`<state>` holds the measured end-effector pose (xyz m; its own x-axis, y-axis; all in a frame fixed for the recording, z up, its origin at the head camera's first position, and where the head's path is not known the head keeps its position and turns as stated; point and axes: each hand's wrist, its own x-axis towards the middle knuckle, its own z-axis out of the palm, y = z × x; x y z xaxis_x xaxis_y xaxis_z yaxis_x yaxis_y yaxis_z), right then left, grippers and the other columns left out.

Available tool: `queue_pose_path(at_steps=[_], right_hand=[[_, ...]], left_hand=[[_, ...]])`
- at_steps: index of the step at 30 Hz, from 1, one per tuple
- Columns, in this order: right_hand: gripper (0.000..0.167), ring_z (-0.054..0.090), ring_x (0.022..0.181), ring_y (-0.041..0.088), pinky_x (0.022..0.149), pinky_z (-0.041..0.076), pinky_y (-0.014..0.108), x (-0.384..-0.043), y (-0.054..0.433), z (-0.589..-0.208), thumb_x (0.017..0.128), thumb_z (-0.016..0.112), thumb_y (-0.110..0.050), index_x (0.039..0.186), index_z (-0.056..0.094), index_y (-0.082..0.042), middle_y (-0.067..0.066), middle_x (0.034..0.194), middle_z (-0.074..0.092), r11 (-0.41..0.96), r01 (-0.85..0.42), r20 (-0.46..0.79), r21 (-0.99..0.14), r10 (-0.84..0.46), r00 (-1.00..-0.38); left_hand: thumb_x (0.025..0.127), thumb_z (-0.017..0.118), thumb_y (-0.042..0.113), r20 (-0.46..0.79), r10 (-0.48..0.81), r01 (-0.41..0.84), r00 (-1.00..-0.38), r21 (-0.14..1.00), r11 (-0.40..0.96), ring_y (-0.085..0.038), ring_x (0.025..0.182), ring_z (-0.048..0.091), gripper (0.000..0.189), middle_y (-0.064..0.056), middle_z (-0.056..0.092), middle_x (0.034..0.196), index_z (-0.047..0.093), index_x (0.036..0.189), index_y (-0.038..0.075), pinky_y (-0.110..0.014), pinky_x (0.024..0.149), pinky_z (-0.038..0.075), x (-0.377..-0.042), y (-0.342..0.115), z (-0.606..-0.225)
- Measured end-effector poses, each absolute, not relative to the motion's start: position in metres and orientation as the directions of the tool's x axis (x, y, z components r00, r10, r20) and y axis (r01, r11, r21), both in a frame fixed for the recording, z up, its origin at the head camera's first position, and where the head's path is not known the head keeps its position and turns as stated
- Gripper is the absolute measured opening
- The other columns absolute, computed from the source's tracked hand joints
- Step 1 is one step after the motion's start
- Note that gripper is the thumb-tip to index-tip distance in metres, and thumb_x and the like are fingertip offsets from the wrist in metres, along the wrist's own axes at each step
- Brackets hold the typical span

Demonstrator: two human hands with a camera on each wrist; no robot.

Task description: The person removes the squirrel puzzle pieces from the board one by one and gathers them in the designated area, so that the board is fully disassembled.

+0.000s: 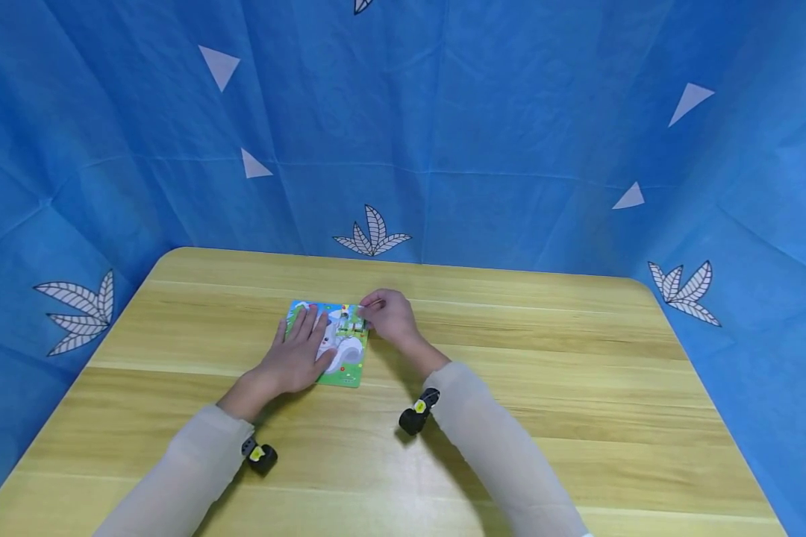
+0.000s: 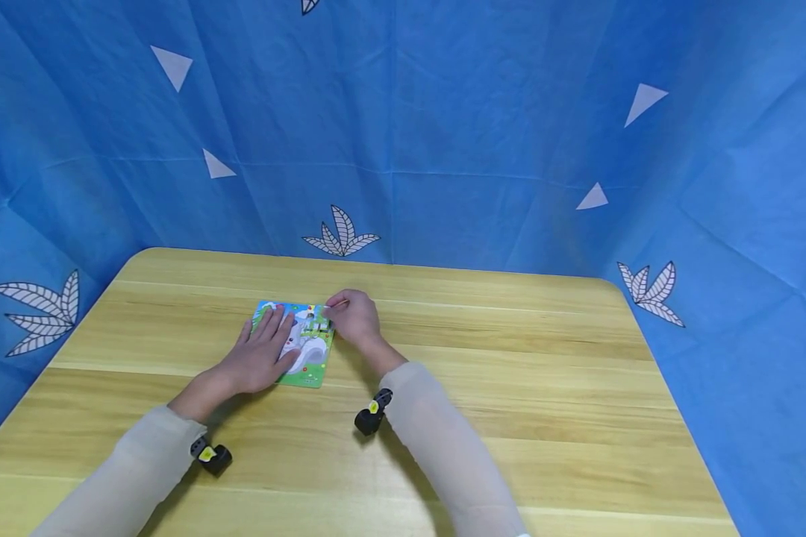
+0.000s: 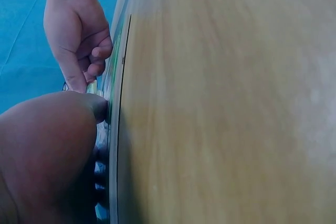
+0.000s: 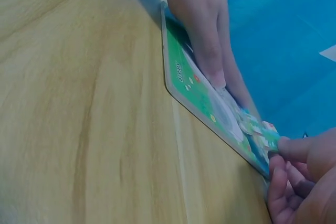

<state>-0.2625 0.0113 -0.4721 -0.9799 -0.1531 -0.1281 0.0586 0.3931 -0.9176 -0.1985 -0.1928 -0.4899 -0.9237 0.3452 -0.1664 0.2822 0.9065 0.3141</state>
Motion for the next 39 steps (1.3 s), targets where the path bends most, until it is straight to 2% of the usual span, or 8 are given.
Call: queue_pose_path(at_steps=[14, 26, 32, 39], right_hand=[[0.009, 0.059, 0.06, 0.015, 0.049, 0.042, 0.019, -0.261, 0.04, -0.468, 0.093, 0.073, -0.007, 0.101, 0.071, -0.002, 0.006, 0.075, 0.066, 0.317, 0.092, -0.154, -0.944, -0.177, -0.972], [0.011, 0.064, 0.07, 0.024, 0.056, 0.046, 0.026, -0.259, 0.082, -0.457, 0.096, 0.071, -0.01, 0.102, 0.073, -0.001, 0.005, 0.08, 0.067, 0.316, 0.08, -0.149, -0.945, -0.199, -0.969], [0.016, 0.061, 0.068, 0.019, 0.053, 0.043, 0.023, -0.263, 0.116, -0.455, 0.098, 0.069, -0.012, 0.106, 0.073, 0.002, 0.003, 0.08, 0.068, 0.32, 0.092, -0.153, -0.943, -0.169, -0.974], [0.021, 0.061, 0.07, 0.016, 0.055, 0.043, 0.024, -0.267, 0.158, -0.452, 0.101, 0.066, -0.016, 0.112, 0.072, 0.001, 0.0, 0.083, 0.068, 0.368, 0.128, -0.185, -0.921, -0.126, -0.975]], left_hand=[[0.11, 0.035, 0.043, -0.148, 0.351, 0.288, -0.925, 0.33, 0.899, -0.04, 0.155, -0.009, 0.073, -0.023, -0.006, 0.168, 0.009, 0.162, 0.0, -0.065, 0.12, -0.005, -0.195, -0.195, -0.49], [0.11, 0.036, 0.043, -0.128, 0.348, 0.287, -0.929, 0.346, 0.893, -0.041, 0.154, -0.009, 0.073, -0.023, -0.007, 0.168, 0.011, 0.162, -0.001, -0.065, 0.12, -0.006, -0.191, -0.195, -0.495], [0.11, 0.036, 0.043, -0.114, 0.351, 0.297, -0.929, 0.334, 0.895, -0.041, 0.155, -0.008, 0.073, -0.022, -0.005, 0.168, 0.011, 0.162, -0.001, -0.066, 0.12, -0.004, -0.195, -0.196, -0.496], [0.109, 0.037, 0.044, -0.114, 0.35, 0.295, -0.93, 0.339, 0.894, -0.04, 0.155, -0.007, 0.073, -0.022, -0.005, 0.169, 0.012, 0.162, 0.0, -0.065, 0.121, -0.004, -0.195, -0.194, -0.492]])
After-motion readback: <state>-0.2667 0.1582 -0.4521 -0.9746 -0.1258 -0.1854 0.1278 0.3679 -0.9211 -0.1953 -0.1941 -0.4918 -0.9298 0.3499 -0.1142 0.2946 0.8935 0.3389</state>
